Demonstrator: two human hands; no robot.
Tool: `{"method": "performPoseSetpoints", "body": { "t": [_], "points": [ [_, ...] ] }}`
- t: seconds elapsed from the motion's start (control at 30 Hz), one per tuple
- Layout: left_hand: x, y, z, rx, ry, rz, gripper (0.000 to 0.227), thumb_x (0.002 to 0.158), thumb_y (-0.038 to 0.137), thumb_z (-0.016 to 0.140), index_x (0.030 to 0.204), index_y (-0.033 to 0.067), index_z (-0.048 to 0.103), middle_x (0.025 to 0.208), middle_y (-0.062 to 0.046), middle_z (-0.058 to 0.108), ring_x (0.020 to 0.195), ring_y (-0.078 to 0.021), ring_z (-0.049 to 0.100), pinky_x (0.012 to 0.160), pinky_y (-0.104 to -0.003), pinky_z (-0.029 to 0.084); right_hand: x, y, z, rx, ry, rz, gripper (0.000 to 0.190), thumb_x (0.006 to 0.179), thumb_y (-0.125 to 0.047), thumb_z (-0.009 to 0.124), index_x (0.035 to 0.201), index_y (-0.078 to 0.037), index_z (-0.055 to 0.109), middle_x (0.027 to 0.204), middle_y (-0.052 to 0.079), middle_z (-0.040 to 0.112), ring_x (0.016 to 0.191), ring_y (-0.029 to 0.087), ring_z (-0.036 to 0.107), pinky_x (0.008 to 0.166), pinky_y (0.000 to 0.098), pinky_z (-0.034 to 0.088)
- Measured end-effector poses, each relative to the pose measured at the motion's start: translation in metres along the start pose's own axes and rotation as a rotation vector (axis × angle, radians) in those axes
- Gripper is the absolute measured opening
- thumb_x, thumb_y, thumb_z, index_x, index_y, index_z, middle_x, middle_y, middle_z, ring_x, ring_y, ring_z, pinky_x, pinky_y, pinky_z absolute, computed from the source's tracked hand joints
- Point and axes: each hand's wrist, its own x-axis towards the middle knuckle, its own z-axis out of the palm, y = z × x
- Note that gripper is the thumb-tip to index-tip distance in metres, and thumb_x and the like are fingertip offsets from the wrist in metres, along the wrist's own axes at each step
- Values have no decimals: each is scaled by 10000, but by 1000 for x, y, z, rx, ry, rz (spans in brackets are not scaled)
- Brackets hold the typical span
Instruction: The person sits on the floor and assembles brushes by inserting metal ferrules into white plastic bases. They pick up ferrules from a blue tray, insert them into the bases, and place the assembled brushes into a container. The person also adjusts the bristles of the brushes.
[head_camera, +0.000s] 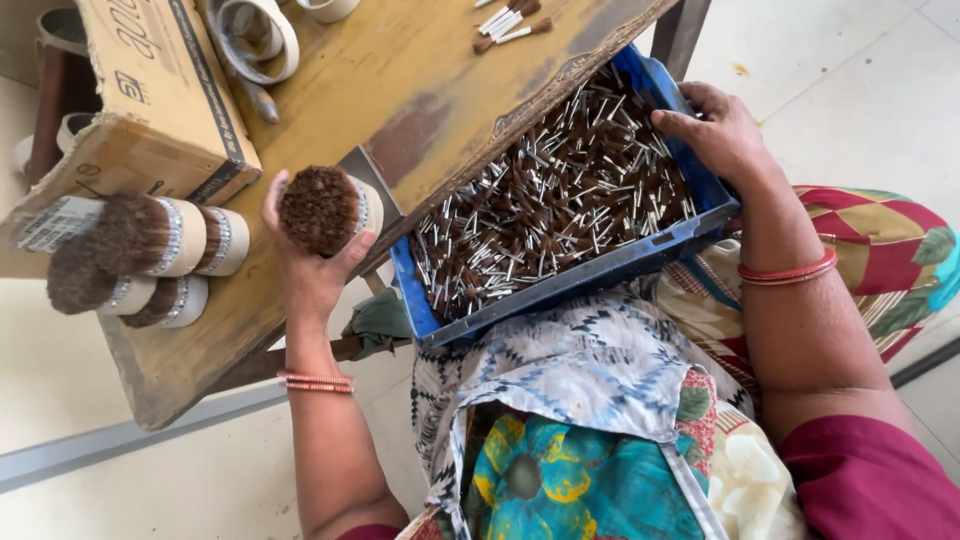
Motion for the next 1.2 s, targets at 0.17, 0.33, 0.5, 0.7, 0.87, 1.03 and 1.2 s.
{"method": "performPoseSetpoints", "body": {
  "t": [0.17, 0.33, 0.5, 0.7, 0.87, 1.03, 1.2],
  "points": [
    [7, 20, -4, 323, -19, -89, 963, 746, 480, 922, 1500, 62, 492, 1383, -133, 626, 1349, -294, 535, 1217, -446, 398, 9, 9, 4, 8, 25, 2, 637, 909, -404, 782, 1428, -87, 594, 1173, 138, 714, 1006, 247, 700, 858, 398, 560],
    [6, 42, -13, -564, 164, 91, 904, 857, 503, 895, 1530, 76, 468, 1525, -68, 558, 1419, -220, 523, 1302, -412, 370, -2, -1, 2, 76, -16, 3, 605, 902, -397, 769, 1391, -62, 648, 1092, 99, 740, 941, 204, 707, 828, 368, 582],
    [3, -19, -1, 305, 167, -114, 860, 880, 523, 858, 1494, 60, 472, 1436, -146, 617, 1390, -328, 553, 1262, -499, 342, 8, 9, 3, 55, -12, -93, 562, 940, -386, 763, 1388, -60, 666, 1112, 106, 745, 968, 180, 695, 850, 343, 549],
    [0, -12, -2, 136, 9, 17, 1006, 831, 535, 884, 1553, 68, 363, 1486, -157, 537, 1416, -383, 526, 1257, -568, 254, 4, 6, 2, 35, -15, -40, 591, 912, -397, 765, 1396, -85, 631, 1126, 114, 735, 993, 196, 703, 879, 359, 552],
    [12, 21, -1, 349, -7, -11, 849, 785, 486, 896, 1450, 97, 540, 1358, -115, 687, 1355, -293, 627, 1341, -551, 201, 13, 11, 2, -41, 24, -91, 583, 914, -410, 783, 1370, -68, 663, 1134, 118, 737, 1034, 207, 683, 916, 370, 524],
    [13, 24, -9, -459, 125, 33, 845, 896, 473, 895, 1531, 98, 482, 1509, -126, 561, 1420, -319, 567, 1321, -553, 392, 0, 0, 1, 94, -33, -71, 577, 921, -403, 761, 1369, -49, 686, 1101, 113, 731, 948, 196, 676, 825, 354, 553],
    [6, -6, 8, 692, 198, 117, 875, 811, 482, 935, 1451, 65, 507, 1417, -224, 569, 1332, -340, 564, 1115, -511, 410, 3, 10, 1, 38, -6, -55, 593, 906, -422, 764, 1375, -73, 671, 1107, 103, 742, 972, 194, 687, 841, 352, 546]
  ]
}}
